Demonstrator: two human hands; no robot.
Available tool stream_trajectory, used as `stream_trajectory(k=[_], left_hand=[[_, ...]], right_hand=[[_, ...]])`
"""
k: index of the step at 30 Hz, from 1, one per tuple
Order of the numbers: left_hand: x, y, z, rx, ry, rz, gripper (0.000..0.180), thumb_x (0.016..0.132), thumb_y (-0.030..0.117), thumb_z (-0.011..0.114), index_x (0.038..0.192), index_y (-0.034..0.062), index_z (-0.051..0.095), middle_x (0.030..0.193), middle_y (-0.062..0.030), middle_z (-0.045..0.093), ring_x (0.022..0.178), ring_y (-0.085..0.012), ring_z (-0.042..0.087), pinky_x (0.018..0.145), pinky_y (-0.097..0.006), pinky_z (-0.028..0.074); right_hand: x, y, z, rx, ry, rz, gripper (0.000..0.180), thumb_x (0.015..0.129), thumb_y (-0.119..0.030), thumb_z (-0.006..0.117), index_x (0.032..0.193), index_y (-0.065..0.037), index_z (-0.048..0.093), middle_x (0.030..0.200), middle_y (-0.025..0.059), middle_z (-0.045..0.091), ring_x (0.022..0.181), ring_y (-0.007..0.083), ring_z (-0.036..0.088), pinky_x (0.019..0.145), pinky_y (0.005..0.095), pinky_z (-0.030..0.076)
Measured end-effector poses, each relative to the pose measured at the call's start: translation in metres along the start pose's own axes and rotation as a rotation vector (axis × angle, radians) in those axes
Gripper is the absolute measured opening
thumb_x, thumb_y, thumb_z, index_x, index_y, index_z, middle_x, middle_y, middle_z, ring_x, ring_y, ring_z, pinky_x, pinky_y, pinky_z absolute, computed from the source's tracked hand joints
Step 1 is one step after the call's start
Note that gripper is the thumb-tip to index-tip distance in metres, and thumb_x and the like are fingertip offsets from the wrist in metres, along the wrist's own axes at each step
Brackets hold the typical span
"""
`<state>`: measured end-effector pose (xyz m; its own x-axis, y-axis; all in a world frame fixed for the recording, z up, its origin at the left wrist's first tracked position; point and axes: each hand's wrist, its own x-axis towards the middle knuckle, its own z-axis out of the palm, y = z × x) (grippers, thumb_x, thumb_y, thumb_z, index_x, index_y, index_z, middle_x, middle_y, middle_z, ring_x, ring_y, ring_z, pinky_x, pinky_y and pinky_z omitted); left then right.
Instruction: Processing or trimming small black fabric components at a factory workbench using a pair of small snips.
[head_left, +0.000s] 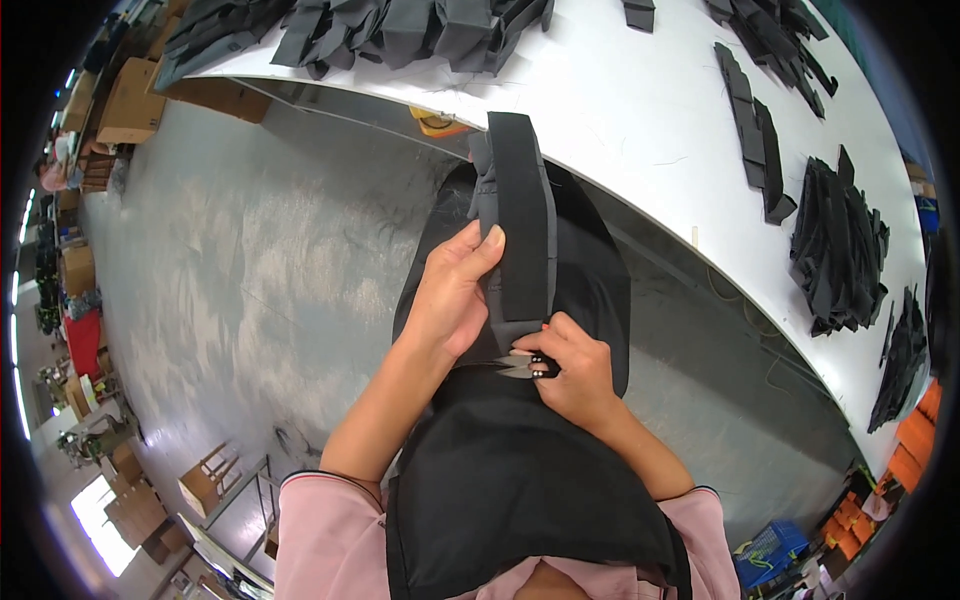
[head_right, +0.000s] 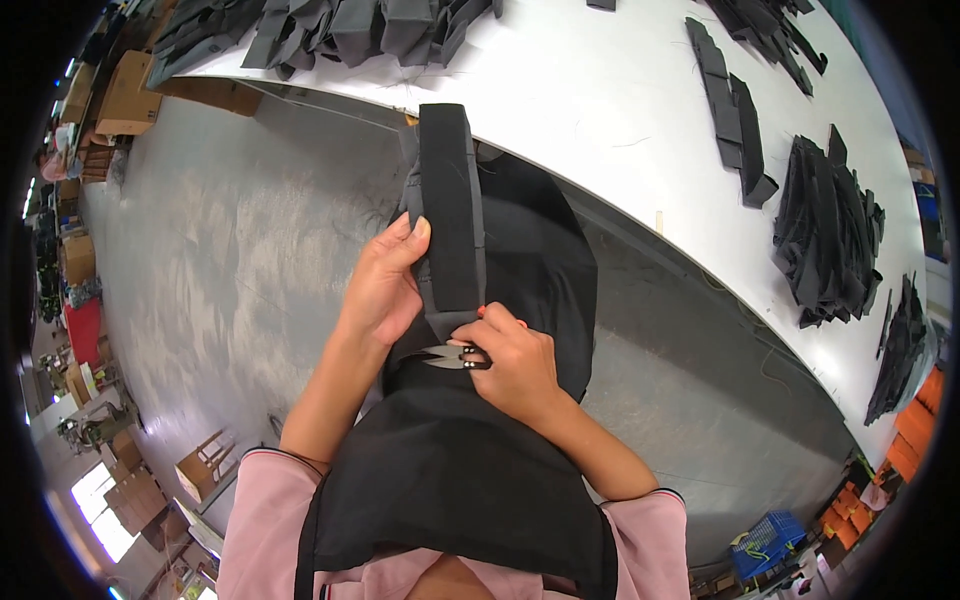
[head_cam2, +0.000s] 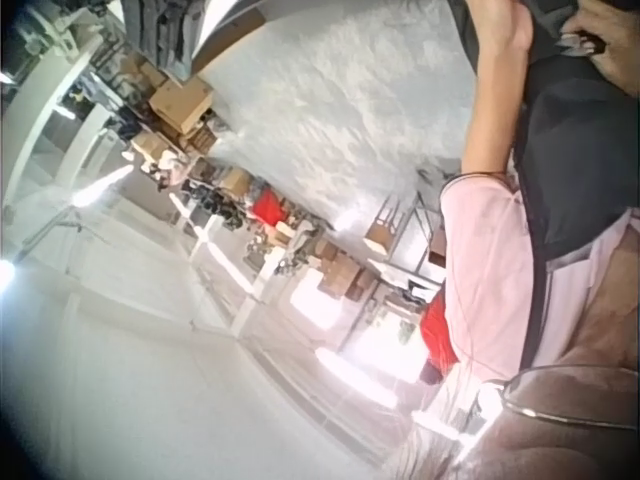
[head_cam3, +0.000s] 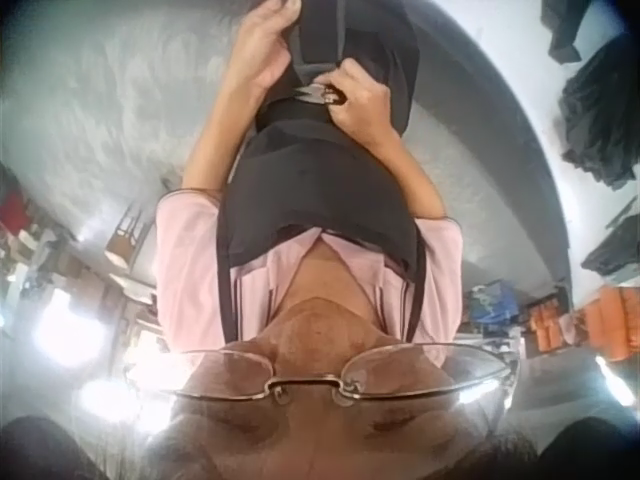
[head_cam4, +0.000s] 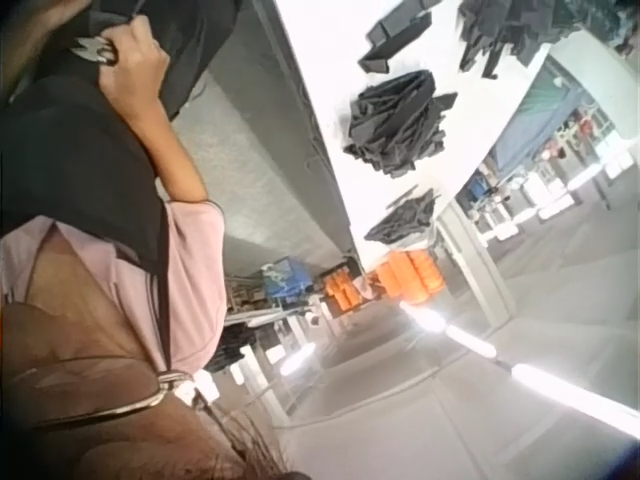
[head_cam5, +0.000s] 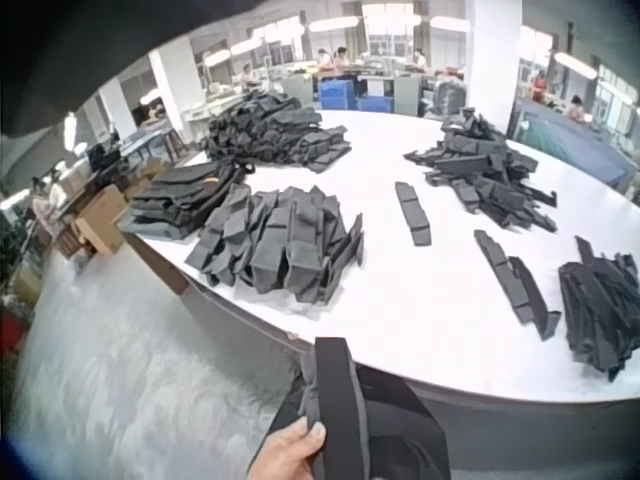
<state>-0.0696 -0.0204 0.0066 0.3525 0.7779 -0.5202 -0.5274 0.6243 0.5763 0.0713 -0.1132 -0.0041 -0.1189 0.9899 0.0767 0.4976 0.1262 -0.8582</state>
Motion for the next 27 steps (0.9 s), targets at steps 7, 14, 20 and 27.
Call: stream_trajectory(k=[7, 14, 20, 27], left_hand=[[0.004, -0.002, 0.002, -0.014, 0.04, -0.026, 0.025, 0.095, 0.013, 0.048, 0.116, 0.0019, 0.055, 0.105, -0.0098, 0.064, 0.092, -0.0176, 0.063, 0.081, -0.029, 0.053], [0.012, -0.023, -0.027, -0.33, -0.065, -0.172, 0.02, 0.091, 0.017, 0.044, 0.079, 0.0047, 0.055, 0.085, -0.0094, 0.056, 0.085, -0.023, 0.057, 0.081, -0.036, 0.051], [0.008, -0.036, -0.021, -0.621, -0.293, -0.29, 0.025, 0.089, 0.018, 0.04, 0.073, 0.0056, 0.055, 0.095, -0.0089, 0.053, 0.104, -0.0257, 0.051, 0.098, -0.038, 0.041], [-0.003, -0.033, -0.004, -0.711, -0.316, -0.385, 0.026, 0.091, 0.018, 0.041, 0.072, 0.0052, 0.053, 0.103, -0.0087, 0.055, 0.102, -0.0198, 0.053, 0.094, -0.032, 0.043]], right_hand=[[0.004, 0.004, -0.001, 0.118, -0.029, 0.045, 0.02, 0.067, 0.003, 0.069, 0.084, -0.007, 0.067, 0.072, 0.0049, 0.052, 0.058, 0.0196, 0.057, 0.049, 0.0319, 0.042], [0.004, -0.013, -0.026, 0.584, 0.01, 0.298, 0.029, 0.072, 0.001, 0.072, 0.099, -0.002, 0.059, 0.08, 0.0039, 0.055, 0.069, 0.0084, 0.055, 0.062, 0.0204, 0.044], [0.017, -0.001, -0.011, 0.217, 0.147, 0.063, 0.035, 0.071, 0.001, 0.07, 0.103, -0.003, 0.056, 0.092, 0.0079, 0.054, 0.071, 0.0158, 0.057, 0.065, 0.0259, 0.046], [0.028, 0.001, -0.007, 0.1, 0.186, -0.209, 0.031, 0.064, 0.001, 0.072, 0.093, -0.005, 0.063, 0.084, 0.008, 0.058, 0.073, 0.0251, 0.056, 0.072, 0.0336, 0.047]])
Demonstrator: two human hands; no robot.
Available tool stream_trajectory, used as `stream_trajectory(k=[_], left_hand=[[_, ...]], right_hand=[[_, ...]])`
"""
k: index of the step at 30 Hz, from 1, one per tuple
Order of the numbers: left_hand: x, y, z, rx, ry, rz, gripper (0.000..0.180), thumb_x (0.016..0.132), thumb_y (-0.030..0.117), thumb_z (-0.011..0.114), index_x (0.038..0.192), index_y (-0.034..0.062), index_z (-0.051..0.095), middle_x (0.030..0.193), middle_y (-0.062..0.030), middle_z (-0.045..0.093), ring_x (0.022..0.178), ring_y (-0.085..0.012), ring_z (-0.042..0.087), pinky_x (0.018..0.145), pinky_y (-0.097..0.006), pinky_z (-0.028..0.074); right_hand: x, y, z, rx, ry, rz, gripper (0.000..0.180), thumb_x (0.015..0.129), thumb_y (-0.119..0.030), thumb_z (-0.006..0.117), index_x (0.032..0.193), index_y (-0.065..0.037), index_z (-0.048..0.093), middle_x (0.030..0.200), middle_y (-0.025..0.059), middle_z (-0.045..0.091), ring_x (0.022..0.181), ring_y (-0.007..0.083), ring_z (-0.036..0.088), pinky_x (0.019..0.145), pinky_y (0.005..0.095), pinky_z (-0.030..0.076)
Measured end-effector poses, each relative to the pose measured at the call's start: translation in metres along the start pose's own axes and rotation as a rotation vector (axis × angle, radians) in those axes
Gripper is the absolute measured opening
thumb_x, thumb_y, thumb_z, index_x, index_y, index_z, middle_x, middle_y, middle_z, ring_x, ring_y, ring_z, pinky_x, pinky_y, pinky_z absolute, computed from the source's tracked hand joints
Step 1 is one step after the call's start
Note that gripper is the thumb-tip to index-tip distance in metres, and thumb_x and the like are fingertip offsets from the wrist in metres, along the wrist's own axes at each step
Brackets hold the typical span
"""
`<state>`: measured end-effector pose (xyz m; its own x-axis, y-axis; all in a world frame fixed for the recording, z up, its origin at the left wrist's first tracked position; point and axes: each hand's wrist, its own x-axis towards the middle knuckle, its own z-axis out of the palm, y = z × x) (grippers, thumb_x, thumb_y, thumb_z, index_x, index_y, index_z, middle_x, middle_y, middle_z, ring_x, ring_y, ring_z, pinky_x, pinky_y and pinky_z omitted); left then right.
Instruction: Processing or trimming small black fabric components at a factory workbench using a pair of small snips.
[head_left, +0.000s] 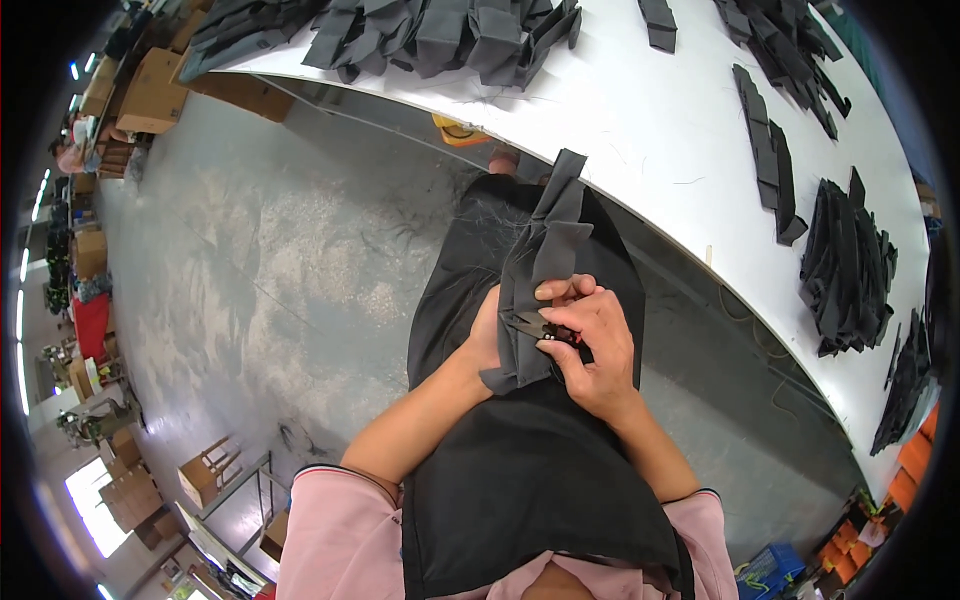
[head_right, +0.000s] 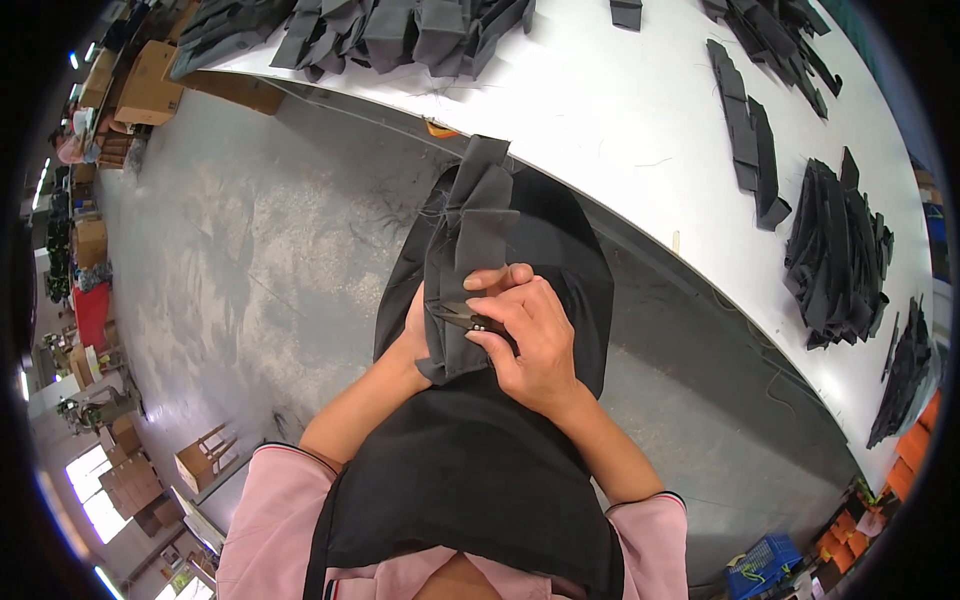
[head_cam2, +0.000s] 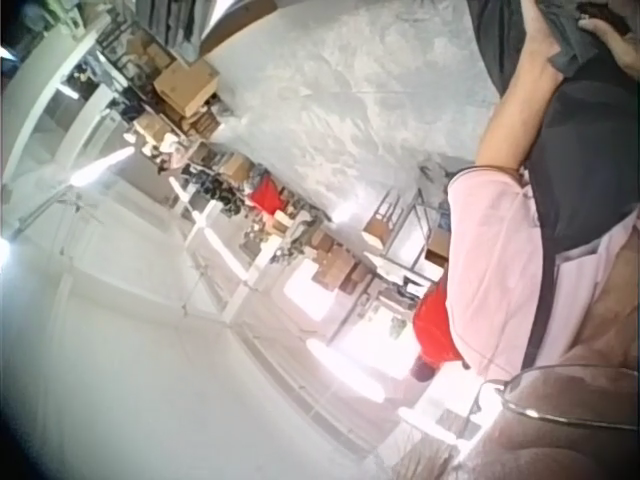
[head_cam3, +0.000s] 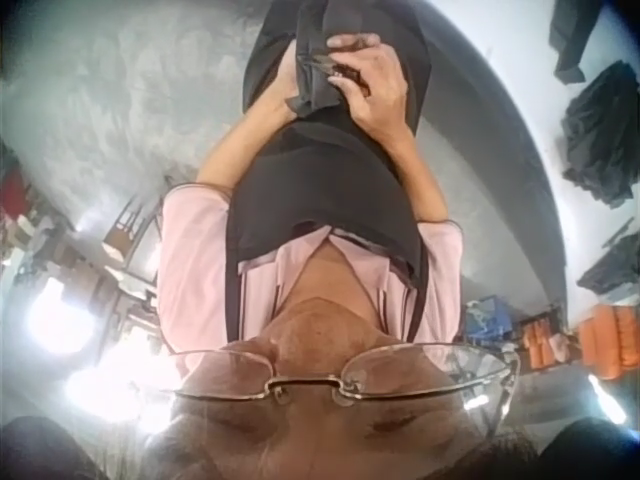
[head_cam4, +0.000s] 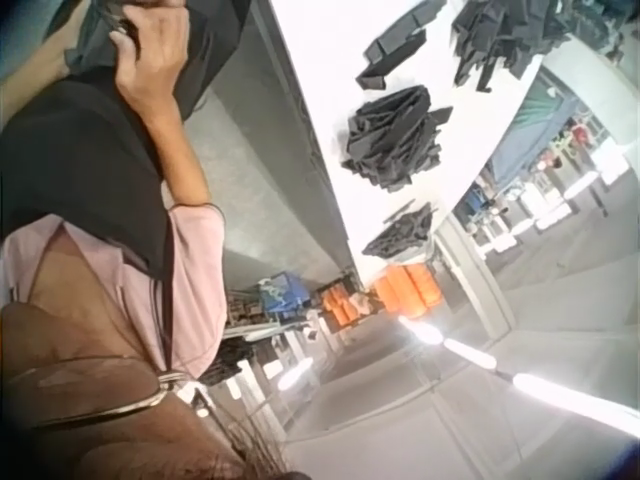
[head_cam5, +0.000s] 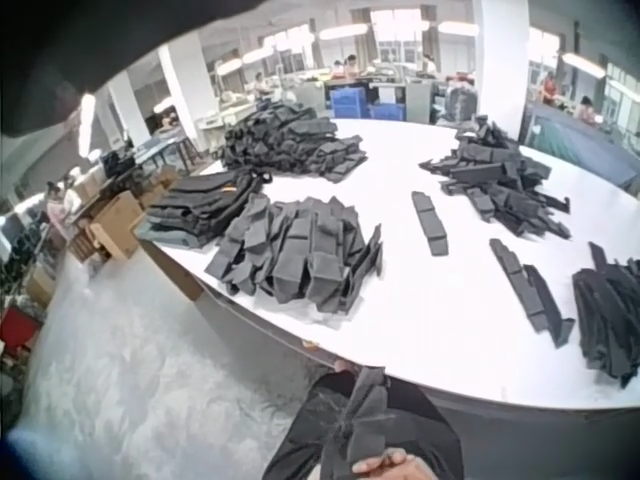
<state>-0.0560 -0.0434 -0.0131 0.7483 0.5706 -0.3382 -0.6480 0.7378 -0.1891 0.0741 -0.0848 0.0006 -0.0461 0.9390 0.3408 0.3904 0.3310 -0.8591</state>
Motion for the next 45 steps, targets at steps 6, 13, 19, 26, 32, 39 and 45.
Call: stream_trajectory(k=[6, 13, 19, 26, 32, 39, 45], left_hand=[[0.001, -0.002, -0.011, 0.081, -0.012, -0.002, 0.039, 0.096, 0.034, 0.031, 0.078, 0.0076, 0.053, 0.118, -0.0112, 0.052, 0.119, -0.0222, 0.046, 0.106, -0.034, 0.037], [0.002, -0.004, -0.011, 0.18, -0.023, 0.035, 0.035, 0.094, 0.032, 0.033, 0.079, 0.008, 0.054, 0.118, -0.0118, 0.052, 0.122, -0.0248, 0.043, 0.11, -0.037, 0.032], [0.002, -0.006, -0.007, 0.17, 0.011, 0.044, 0.034, 0.094, 0.032, 0.034, 0.078, 0.0093, 0.053, 0.117, -0.0114, 0.053, 0.123, -0.0246, 0.042, 0.11, -0.036, 0.03], [-0.001, -0.003, 0.003, 0.534, 0.213, 0.198, 0.046, 0.1, 0.037, 0.035, 0.109, -0.0032, 0.055, 0.102, -0.0105, 0.061, 0.098, -0.0169, 0.057, 0.09, -0.033, 0.047], [-0.008, -0.004, 0.02, 0.673, 0.102, 0.459, 0.05, 0.098, 0.04, 0.041, 0.126, -0.0016, 0.041, 0.123, -0.0163, 0.053, 0.112, -0.0241, 0.055, 0.095, -0.036, 0.046], [-0.006, 0.012, 0.022, 0.674, 0.018, 0.271, 0.049, 0.095, 0.032, 0.051, 0.132, 0.0027, 0.036, 0.123, -0.0202, 0.053, 0.108, -0.0291, 0.059, 0.09, -0.041, 0.051], [-0.007, 0.011, 0.024, 0.75, 0.119, 0.33, 0.043, 0.095, 0.028, 0.051, 0.129, 0.0052, 0.037, 0.114, -0.0212, 0.058, 0.095, -0.0309, 0.065, 0.079, -0.043, 0.057]], right_hand=[[0.004, 0.001, -0.001, -0.036, -0.017, -0.102, 0.032, 0.064, 0.005, 0.072, 0.094, -0.003, 0.064, 0.088, 0.0082, 0.058, 0.087, 0.0254, 0.059, 0.081, 0.038, 0.045], [0.001, -0.003, 0.006, -0.155, 0.095, -0.17, 0.036, 0.059, -0.001, 0.075, 0.094, -0.005, 0.065, 0.082, 0.0041, 0.057, 0.073, 0.0231, 0.054, 0.065, 0.0339, 0.041], [0.002, -0.005, 0.006, -0.2, 0.078, -0.18, 0.035, 0.06, 0.0, 0.074, 0.094, -0.005, 0.066, 0.081, 0.0046, 0.057, 0.072, 0.0235, 0.053, 0.061, 0.0319, 0.04], [0.001, -0.019, -0.007, 0.152, 0.076, 0.255, 0.042, 0.068, 0.0, 0.074, 0.104, -0.002, 0.054, 0.084, 0.0063, 0.048, 0.072, 0.0135, 0.05, 0.063, 0.0246, 0.043], [0.001, -0.008, -0.002, 0.715, -0.024, 0.651, 0.026, 0.082, -0.001, 0.065, 0.105, 0.002, 0.054, 0.1, 0.0032, 0.058, 0.093, 0.0076, 0.054, 0.082, 0.0226, 0.043], [-0.015, -0.011, -0.009, 0.305, -0.181, 0.593, 0.029, 0.078, -0.004, 0.069, 0.105, -0.002, 0.059, 0.089, 0.0055, 0.059, 0.075, 0.0099, 0.057, 0.068, 0.0242, 0.047], [0.0, -0.019, -0.038, -0.235, 0.161, 0.209, 0.033, 0.071, -0.002, 0.071, 0.103, -0.005, 0.062, 0.087, 0.0076, 0.057, 0.065, 0.0174, 0.056, 0.052, 0.0268, 0.045]])
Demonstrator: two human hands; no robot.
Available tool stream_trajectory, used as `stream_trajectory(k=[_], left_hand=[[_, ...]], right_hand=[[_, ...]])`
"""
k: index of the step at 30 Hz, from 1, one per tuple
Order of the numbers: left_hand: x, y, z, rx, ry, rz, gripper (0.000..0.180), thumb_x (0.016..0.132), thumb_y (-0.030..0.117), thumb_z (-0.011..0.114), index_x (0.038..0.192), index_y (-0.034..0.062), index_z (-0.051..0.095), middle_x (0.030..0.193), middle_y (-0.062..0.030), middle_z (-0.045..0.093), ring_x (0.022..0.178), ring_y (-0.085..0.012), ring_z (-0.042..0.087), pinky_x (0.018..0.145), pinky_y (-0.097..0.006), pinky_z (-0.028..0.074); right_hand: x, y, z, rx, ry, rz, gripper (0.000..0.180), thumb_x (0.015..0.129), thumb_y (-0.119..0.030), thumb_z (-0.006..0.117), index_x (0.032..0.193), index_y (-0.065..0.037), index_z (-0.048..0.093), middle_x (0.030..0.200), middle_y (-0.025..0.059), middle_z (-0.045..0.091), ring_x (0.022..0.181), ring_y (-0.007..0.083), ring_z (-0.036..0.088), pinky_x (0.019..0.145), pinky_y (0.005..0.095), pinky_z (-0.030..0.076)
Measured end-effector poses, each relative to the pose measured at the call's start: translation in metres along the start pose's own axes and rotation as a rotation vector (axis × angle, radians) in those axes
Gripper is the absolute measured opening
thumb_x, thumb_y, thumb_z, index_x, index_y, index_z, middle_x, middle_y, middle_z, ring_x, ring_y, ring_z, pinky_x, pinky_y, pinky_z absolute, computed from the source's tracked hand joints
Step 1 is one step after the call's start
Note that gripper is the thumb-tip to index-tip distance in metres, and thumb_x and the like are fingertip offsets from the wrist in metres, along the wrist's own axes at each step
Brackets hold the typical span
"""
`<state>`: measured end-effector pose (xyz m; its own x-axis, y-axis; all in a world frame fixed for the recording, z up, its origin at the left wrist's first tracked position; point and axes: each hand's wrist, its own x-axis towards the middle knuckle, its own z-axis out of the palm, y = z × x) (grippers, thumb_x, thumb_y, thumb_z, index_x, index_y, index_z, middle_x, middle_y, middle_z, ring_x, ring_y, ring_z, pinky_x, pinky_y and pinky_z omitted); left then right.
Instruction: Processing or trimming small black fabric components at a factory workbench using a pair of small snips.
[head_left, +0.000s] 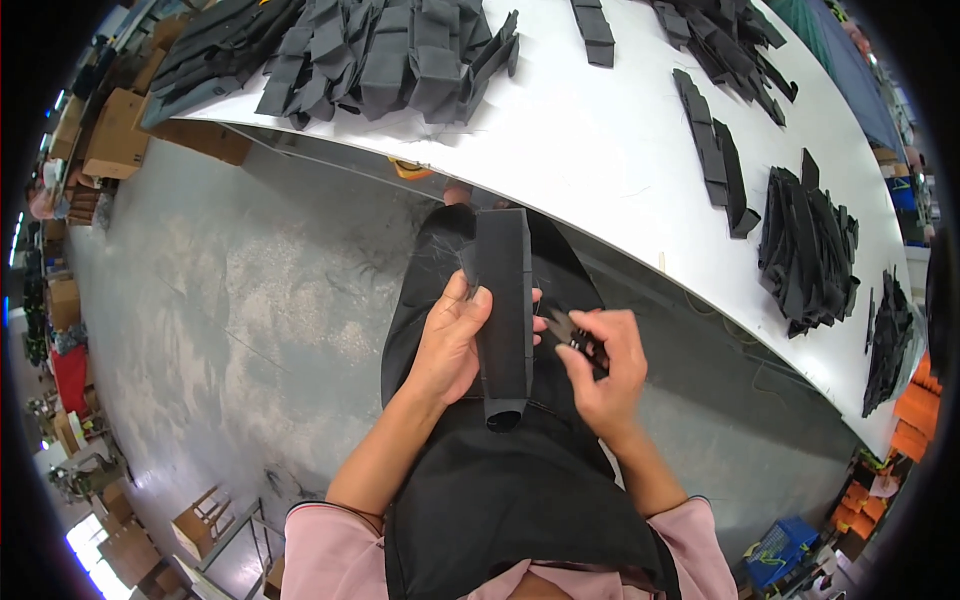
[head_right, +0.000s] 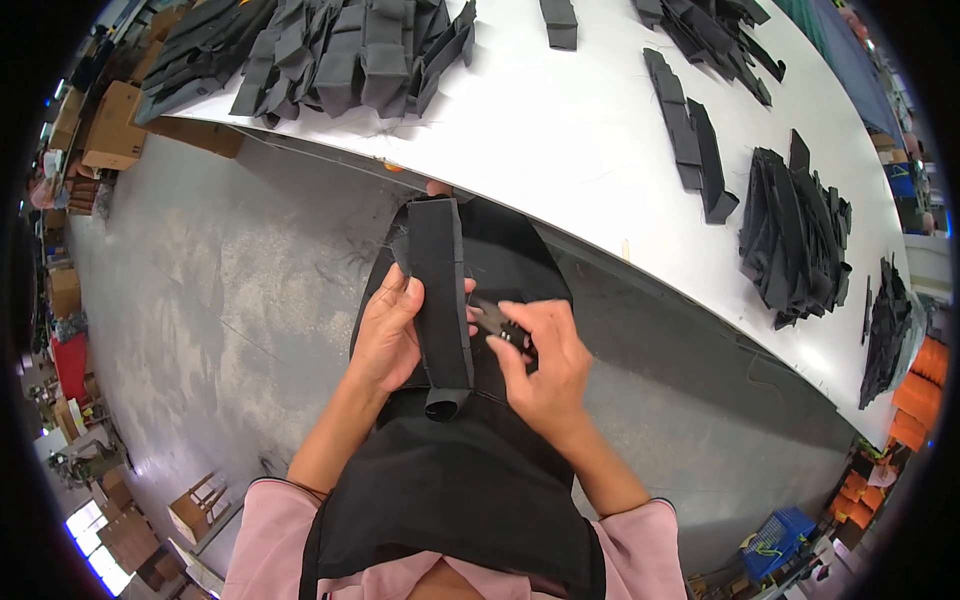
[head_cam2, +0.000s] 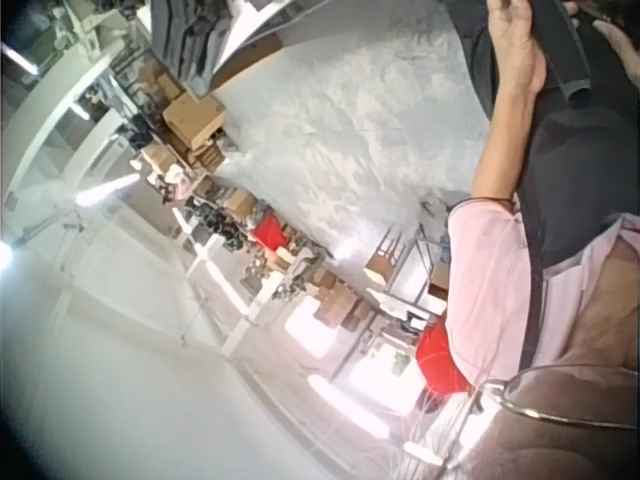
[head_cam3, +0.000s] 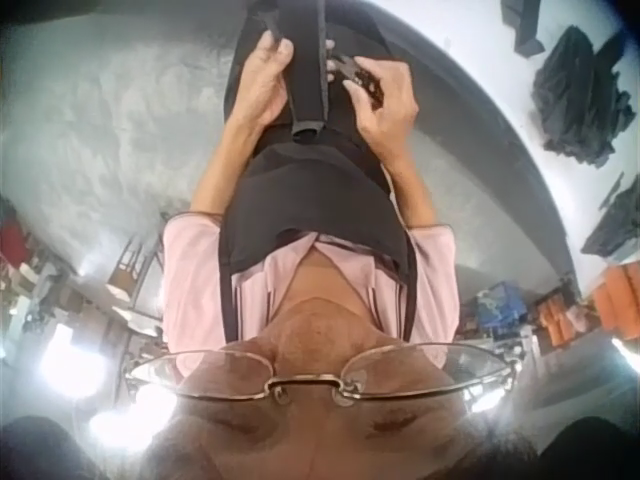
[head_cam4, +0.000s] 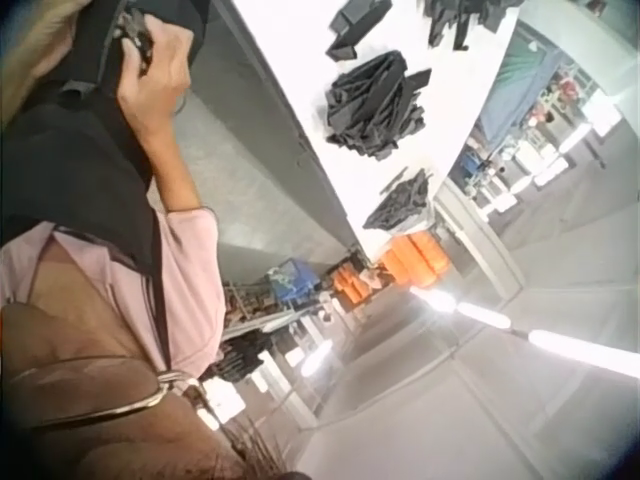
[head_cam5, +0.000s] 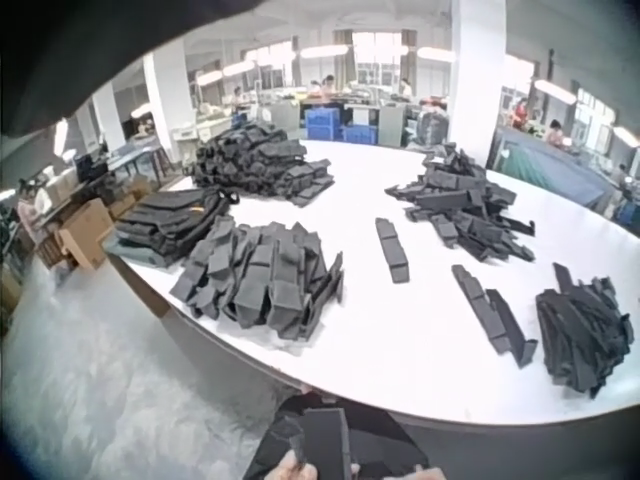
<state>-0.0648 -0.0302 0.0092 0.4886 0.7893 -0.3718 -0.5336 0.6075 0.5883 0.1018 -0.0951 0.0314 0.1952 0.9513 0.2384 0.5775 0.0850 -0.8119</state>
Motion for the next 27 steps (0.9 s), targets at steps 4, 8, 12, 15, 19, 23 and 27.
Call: stream_trajectory(k=[4, 8, 12, 15, 19, 23, 27], left_hand=[[-0.004, 0.001, 0.006, 0.04, -0.003, -0.035, 0.036, 0.098, 0.026, 0.046, 0.127, 0.0061, 0.038, 0.114, -0.0191, 0.059, 0.097, -0.0294, 0.065, 0.08, -0.04, 0.056], [-0.004, 0.001, 0.007, 0.03, -0.011, -0.074, 0.036, 0.098, 0.026, 0.047, 0.127, 0.0054, 0.039, 0.114, -0.0193, 0.059, 0.096, -0.0295, 0.065, 0.079, -0.04, 0.056], [-0.003, 0.001, 0.005, 0.023, -0.016, -0.105, 0.036, 0.097, 0.025, 0.048, 0.126, 0.0045, 0.04, 0.113, -0.0201, 0.06, 0.095, -0.0297, 0.065, 0.077, -0.039, 0.056], [-0.003, 0.001, 0.004, 0.034, -0.009, -0.107, 0.037, 0.097, 0.025, 0.048, 0.126, 0.0042, 0.04, 0.112, -0.0204, 0.06, 0.094, -0.0296, 0.065, 0.077, -0.038, 0.056], [-0.003, 0.003, 0.006, 0.052, -0.007, -0.11, 0.037, 0.097, 0.025, 0.049, 0.127, 0.0043, 0.04, 0.112, -0.0199, 0.06, 0.094, -0.0288, 0.066, 0.076, -0.037, 0.056], [-0.004, 0.003, 0.009, 0.086, 0.039, -0.141, 0.036, 0.097, 0.022, 0.049, 0.127, 0.0035, 0.039, 0.111, -0.0187, 0.061, 0.093, -0.0266, 0.066, 0.077, -0.035, 0.056], [-0.006, -0.001, 0.004, 0.109, 0.039, -0.121, 0.035, 0.097, 0.018, 0.05, 0.125, 0.0007, 0.04, 0.109, -0.0159, 0.061, 0.092, -0.023, 0.066, 0.079, -0.033, 0.056]], right_hand=[[0.019, 0.014, 0.005, -0.133, 0.006, -0.133, 0.028, 0.072, -0.003, 0.069, 0.099, -0.006, 0.063, 0.084, 0.007, 0.056, 0.063, 0.0221, 0.057, 0.052, 0.0301, 0.044], [0.021, 0.019, 0.006, -0.076, 0.004, -0.072, 0.026, 0.072, -0.003, 0.069, 0.097, -0.006, 0.063, 0.081, 0.0074, 0.056, 0.063, 0.0235, 0.057, 0.052, 0.0307, 0.044], [0.019, 0.019, 0.007, -0.06, 0.023, -0.049, 0.023, 0.072, -0.002, 0.07, 0.094, -0.005, 0.065, 0.078, 0.0075, 0.055, 0.062, 0.0233, 0.057, 0.052, 0.0304, 0.044], [0.017, 0.017, 0.005, -0.047, 0.076, -0.067, 0.023, 0.071, -0.002, 0.07, 0.093, -0.005, 0.065, 0.076, 0.0075, 0.055, 0.061, 0.0224, 0.056, 0.052, 0.0299, 0.044], [0.016, 0.019, 0.006, -0.001, 0.019, -0.052, 0.026, 0.07, 0.006, 0.068, 0.095, -0.002, 0.066, 0.076, 0.0069, 0.055, 0.063, 0.0154, 0.05, 0.054, 0.0256, 0.041], [0.016, 0.015, -0.001, 0.021, 0.07, -0.074, 0.026, 0.073, 0.005, 0.066, 0.097, -0.004, 0.065, 0.078, 0.007, 0.054, 0.06, 0.0164, 0.059, 0.05, 0.0276, 0.045], [0.026, 0.005, 0.006, 0.052, -0.098, -0.071, 0.026, 0.074, 0.005, 0.065, 0.099, -0.003, 0.064, 0.084, 0.0068, 0.053, 0.06, 0.0163, 0.064, 0.051, 0.0266, 0.048]])
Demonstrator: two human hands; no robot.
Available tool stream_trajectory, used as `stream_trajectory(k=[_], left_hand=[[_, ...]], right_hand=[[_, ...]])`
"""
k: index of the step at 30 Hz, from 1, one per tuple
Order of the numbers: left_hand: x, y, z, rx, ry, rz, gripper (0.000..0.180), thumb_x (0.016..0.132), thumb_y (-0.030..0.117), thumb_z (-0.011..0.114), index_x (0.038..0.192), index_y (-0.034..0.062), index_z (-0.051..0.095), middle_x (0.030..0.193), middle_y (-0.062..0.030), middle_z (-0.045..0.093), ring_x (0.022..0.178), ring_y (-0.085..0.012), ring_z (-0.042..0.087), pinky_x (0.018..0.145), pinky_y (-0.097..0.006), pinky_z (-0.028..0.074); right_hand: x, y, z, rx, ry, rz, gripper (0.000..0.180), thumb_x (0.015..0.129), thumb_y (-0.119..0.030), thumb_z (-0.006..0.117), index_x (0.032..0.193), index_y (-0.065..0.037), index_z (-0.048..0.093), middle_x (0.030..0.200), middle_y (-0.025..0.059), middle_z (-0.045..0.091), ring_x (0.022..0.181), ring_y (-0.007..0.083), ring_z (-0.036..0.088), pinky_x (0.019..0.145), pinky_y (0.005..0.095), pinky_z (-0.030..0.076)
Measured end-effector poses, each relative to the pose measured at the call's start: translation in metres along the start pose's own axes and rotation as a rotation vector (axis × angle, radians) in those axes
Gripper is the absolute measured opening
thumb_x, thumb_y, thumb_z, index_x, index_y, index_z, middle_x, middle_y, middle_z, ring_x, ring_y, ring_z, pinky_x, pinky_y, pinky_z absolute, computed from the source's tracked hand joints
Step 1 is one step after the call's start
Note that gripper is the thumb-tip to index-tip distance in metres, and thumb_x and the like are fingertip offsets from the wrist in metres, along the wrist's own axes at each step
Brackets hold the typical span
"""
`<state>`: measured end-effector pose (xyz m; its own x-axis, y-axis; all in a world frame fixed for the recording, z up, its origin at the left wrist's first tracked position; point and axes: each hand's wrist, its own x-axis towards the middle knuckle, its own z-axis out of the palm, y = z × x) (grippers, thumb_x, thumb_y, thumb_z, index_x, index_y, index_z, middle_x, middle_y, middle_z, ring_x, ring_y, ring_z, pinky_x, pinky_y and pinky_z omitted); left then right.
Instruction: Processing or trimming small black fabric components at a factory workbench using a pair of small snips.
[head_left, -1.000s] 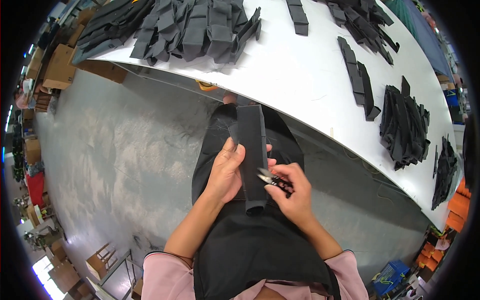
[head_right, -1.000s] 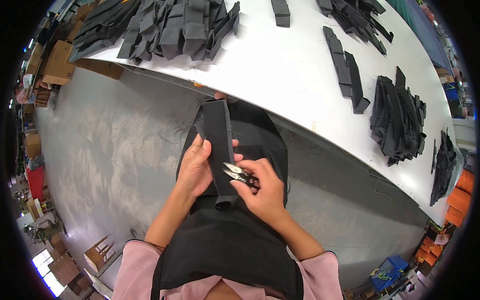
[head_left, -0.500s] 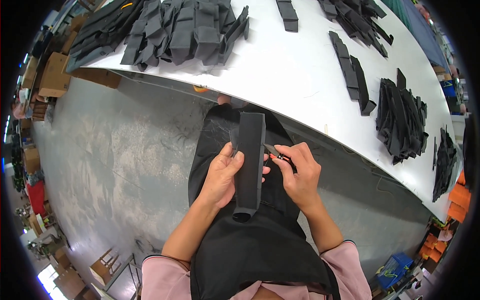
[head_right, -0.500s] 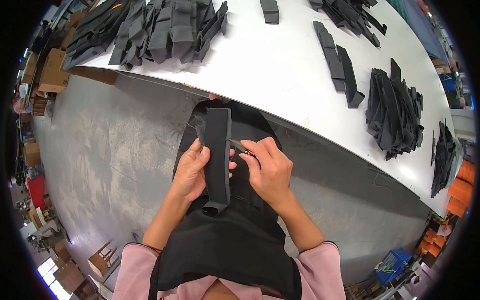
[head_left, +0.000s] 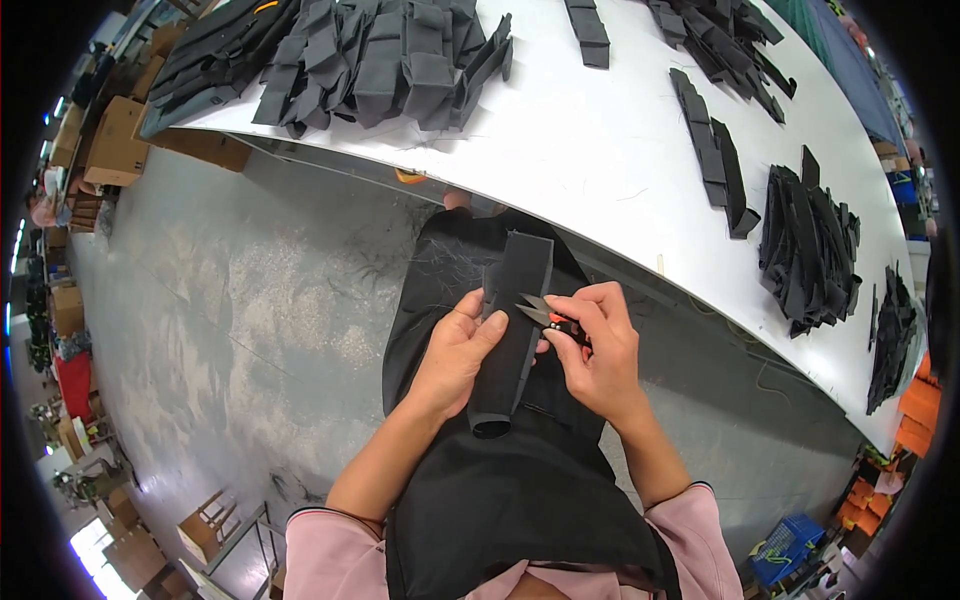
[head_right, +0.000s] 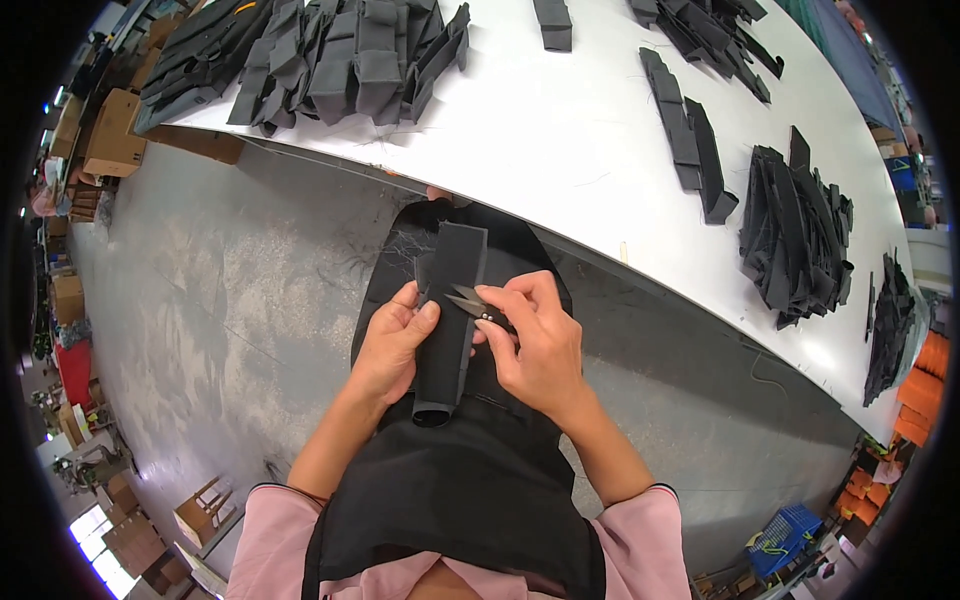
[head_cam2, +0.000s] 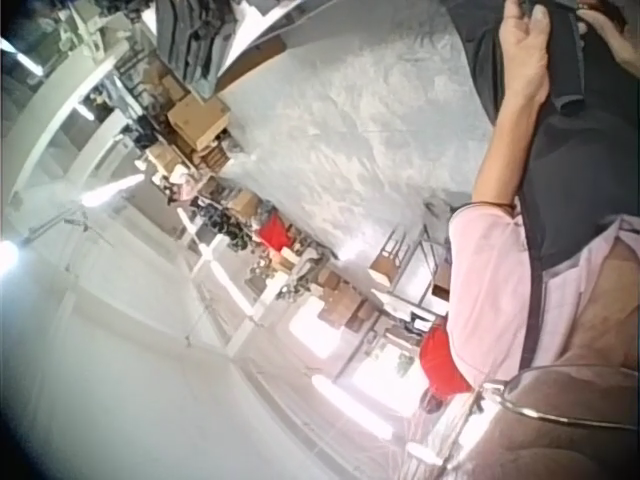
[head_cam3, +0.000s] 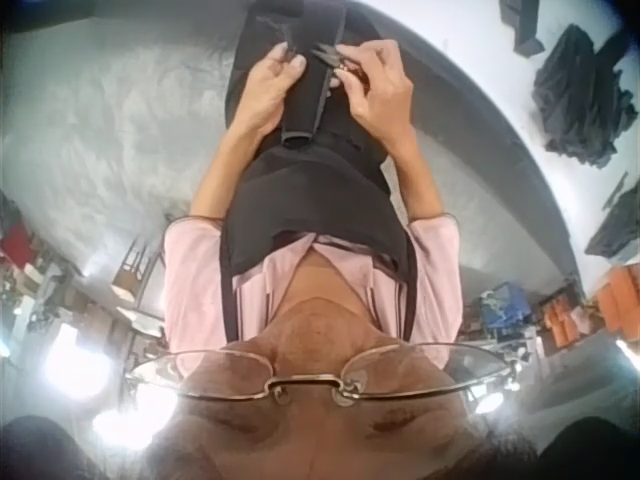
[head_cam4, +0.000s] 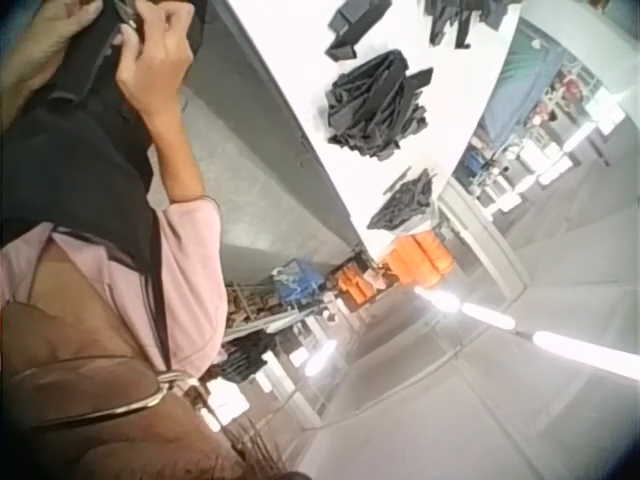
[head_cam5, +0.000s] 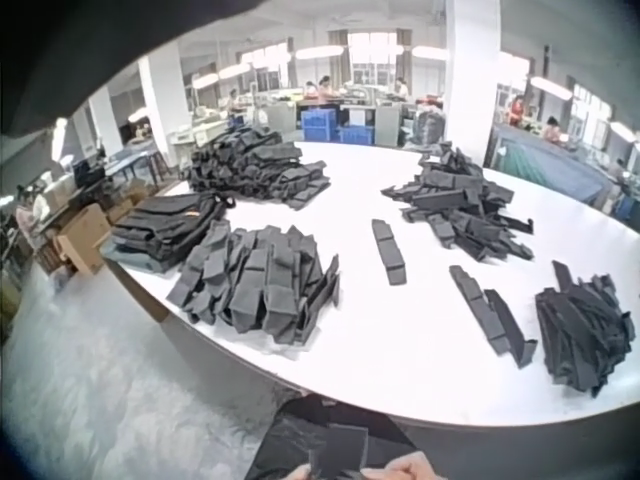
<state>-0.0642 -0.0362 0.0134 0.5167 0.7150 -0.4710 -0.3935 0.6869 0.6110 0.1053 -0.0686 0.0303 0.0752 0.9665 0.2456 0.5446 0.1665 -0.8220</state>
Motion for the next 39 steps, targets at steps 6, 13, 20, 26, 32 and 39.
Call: stream_trajectory(k=[6, 13, 20, 26, 32, 39], left_hand=[[-0.002, 0.001, 0.002, 0.011, 0.004, -0.023, 0.033, 0.096, 0.015, 0.051, 0.122, -0.0007, 0.041, 0.109, -0.014, 0.061, 0.091, -0.0201, 0.066, 0.082, -0.032, 0.055], [-0.002, 0.0, 0.003, 0.023, 0.045, -0.024, 0.026, 0.095, 0.011, 0.052, 0.116, -0.0008, 0.042, 0.109, -0.0151, 0.06, 0.092, -0.0216, 0.065, 0.081, -0.031, 0.055], [-0.001, 0.015, 0.009, -0.064, -0.269, -0.207, 0.037, 0.087, 0.016, 0.064, 0.111, 0.0036, 0.039, 0.107, -0.0167, 0.058, 0.097, -0.0276, 0.064, 0.09, -0.036, 0.05], [0.007, 0.02, 0.017, -0.112, -0.317, -0.208, 0.059, 0.095, 0.027, 0.051, 0.143, 0.0081, 0.022, 0.108, -0.0202, 0.055, 0.09, -0.0269, 0.065, 0.083, -0.036, 0.052], [0.014, 0.008, 0.009, -0.038, -0.211, -0.13, 0.059, 0.096, 0.023, 0.044, 0.146, 0.008, 0.017, 0.116, -0.0206, 0.053, 0.092, -0.0266, 0.06, 0.073, -0.036, 0.051], [0.012, 0.011, 0.004, 0.145, -0.185, -0.108, 0.056, 0.095, 0.022, 0.045, 0.143, 0.0033, 0.025, 0.121, -0.0193, 0.054, 0.09, -0.0212, 0.06, 0.074, -0.03, 0.048]], right_hand=[[0.003, 0.005, 0.004, -0.073, -0.043, -0.084, 0.026, 0.073, 0.001, 0.069, 0.098, -0.004, 0.064, 0.08, 0.0068, 0.053, 0.061, 0.0182, 0.063, 0.055, 0.0284, 0.05], [-0.005, 0.012, 0.007, -0.145, 0.045, -0.167, 0.031, 0.072, 0.002, 0.069, 0.101, -0.004, 0.063, 0.081, 0.0063, 0.052, 0.064, 0.0176, 0.057, 0.06, 0.0277, 0.049], [0.033, 0.018, -0.007, 0.987, -0.171, 0.684, 0.015, 0.079, -0.006, 0.069, 0.09, -0.005, 0.06, 0.074, -0.0045, 0.057, 0.066, 0.0024, 0.051, 0.055, 0.0173, 0.039], [0.023, 0.019, -0.001, 0.903, -0.061, 0.568, 0.017, 0.081, -0.005, 0.066, 0.096, -0.002, 0.058, 0.081, -0.0012, 0.052, 0.061, 0.0045, 0.047, 0.054, 0.0184, 0.039], [0.005, 0.026, -0.008, 0.35, 0.105, 0.282, 0.027, 0.083, -0.003, 0.063, 0.107, 0.001, 0.053, 0.093, 0.0023, 0.052, 0.08, 0.0068, 0.052, 0.075, 0.0206, 0.043], [0.023, 0.018, -0.013, 0.554, -0.011, 0.362, 0.014, 0.08, 0.001, 0.065, 0.092, 0.003, 0.058, 0.089, 0.0038, 0.051, 0.078, 0.0085, 0.056, 0.071, 0.0217, 0.047]])
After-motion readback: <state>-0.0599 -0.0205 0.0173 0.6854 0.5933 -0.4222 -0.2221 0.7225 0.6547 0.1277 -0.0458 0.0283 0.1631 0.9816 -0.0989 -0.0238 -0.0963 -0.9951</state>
